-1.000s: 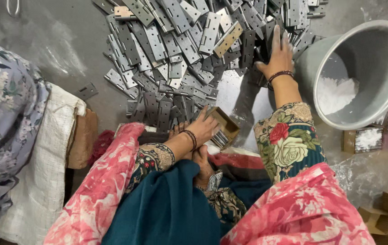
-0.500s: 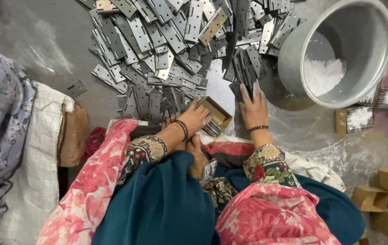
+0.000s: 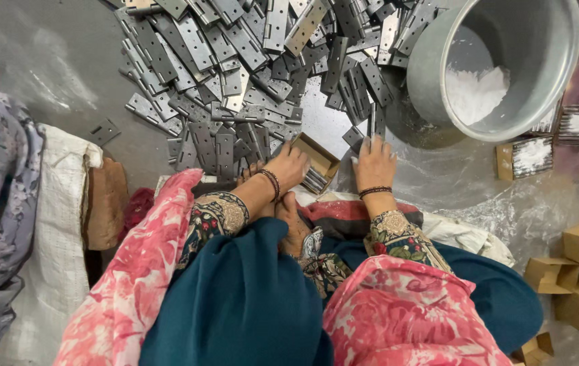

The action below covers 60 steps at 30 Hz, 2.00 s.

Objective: The person sits on the floor and repeatedly picks up metal hinges from a large pile. They place the hinges into small cardboard boxes, then dip the filled boxes into a bucket containing a white substance before setting them aside.

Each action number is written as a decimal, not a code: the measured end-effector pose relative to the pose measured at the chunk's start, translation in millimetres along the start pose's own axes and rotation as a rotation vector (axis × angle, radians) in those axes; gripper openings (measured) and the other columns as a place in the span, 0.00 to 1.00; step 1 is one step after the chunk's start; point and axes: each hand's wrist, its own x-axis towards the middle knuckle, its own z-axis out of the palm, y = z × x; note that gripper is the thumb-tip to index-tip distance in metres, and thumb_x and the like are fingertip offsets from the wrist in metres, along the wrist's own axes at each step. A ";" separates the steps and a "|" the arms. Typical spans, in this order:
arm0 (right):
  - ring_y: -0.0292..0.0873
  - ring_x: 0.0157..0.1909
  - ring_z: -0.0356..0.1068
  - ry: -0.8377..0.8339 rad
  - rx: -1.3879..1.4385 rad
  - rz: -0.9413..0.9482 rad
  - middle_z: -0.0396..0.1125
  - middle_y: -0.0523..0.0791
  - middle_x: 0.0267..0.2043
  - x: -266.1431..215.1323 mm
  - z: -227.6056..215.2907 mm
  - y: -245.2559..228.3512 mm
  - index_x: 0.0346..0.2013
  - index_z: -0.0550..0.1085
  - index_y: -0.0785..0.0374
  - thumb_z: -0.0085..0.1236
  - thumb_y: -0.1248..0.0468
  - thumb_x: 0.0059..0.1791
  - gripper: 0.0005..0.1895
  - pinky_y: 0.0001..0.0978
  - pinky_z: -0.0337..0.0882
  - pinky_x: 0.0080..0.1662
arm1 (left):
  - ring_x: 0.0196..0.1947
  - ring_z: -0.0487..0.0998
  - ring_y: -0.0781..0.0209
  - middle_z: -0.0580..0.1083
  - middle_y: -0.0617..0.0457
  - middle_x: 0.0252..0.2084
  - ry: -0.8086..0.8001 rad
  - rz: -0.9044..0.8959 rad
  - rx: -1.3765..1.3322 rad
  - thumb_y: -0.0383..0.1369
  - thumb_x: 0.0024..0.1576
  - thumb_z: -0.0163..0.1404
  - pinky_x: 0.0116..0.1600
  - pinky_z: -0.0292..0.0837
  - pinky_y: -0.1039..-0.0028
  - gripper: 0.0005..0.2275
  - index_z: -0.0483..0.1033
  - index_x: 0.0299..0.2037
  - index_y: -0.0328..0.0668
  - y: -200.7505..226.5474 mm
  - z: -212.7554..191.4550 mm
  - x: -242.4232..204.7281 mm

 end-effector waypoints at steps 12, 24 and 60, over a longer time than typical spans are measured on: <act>0.56 0.45 0.73 -0.099 0.055 0.090 0.71 0.53 0.41 -4.7 49.7 23.5 0.33 0.78 0.65 0.57 0.62 0.46 0.09 0.47 0.73 0.47 | 0.55 0.71 0.47 0.74 0.47 0.49 -0.077 0.021 -0.154 0.34 0.52 0.47 0.67 0.58 0.52 0.23 0.73 0.58 0.33 -8.1 -9.8 -4.5; 0.60 0.37 0.71 0.119 0.489 -0.046 0.71 0.56 0.33 3.3 -11.0 -38.6 0.40 0.78 0.68 0.57 0.65 0.51 0.08 0.51 0.71 0.43 | 0.65 0.67 0.50 0.70 0.48 0.61 0.196 0.010 -0.182 0.34 0.56 0.46 0.71 0.58 0.57 0.22 0.71 0.62 0.36 -9.7 -10.6 -29.6; 0.60 0.42 0.72 -0.067 0.464 0.015 0.74 0.56 0.37 -11.2 -7.9 -43.1 0.44 0.77 0.64 0.59 0.65 0.48 0.11 0.52 0.72 0.45 | 0.68 0.65 0.48 0.69 0.46 0.63 0.177 0.037 -0.050 0.39 0.57 0.44 0.72 0.48 0.45 0.24 0.67 0.64 0.42 -5.2 -17.7 -23.7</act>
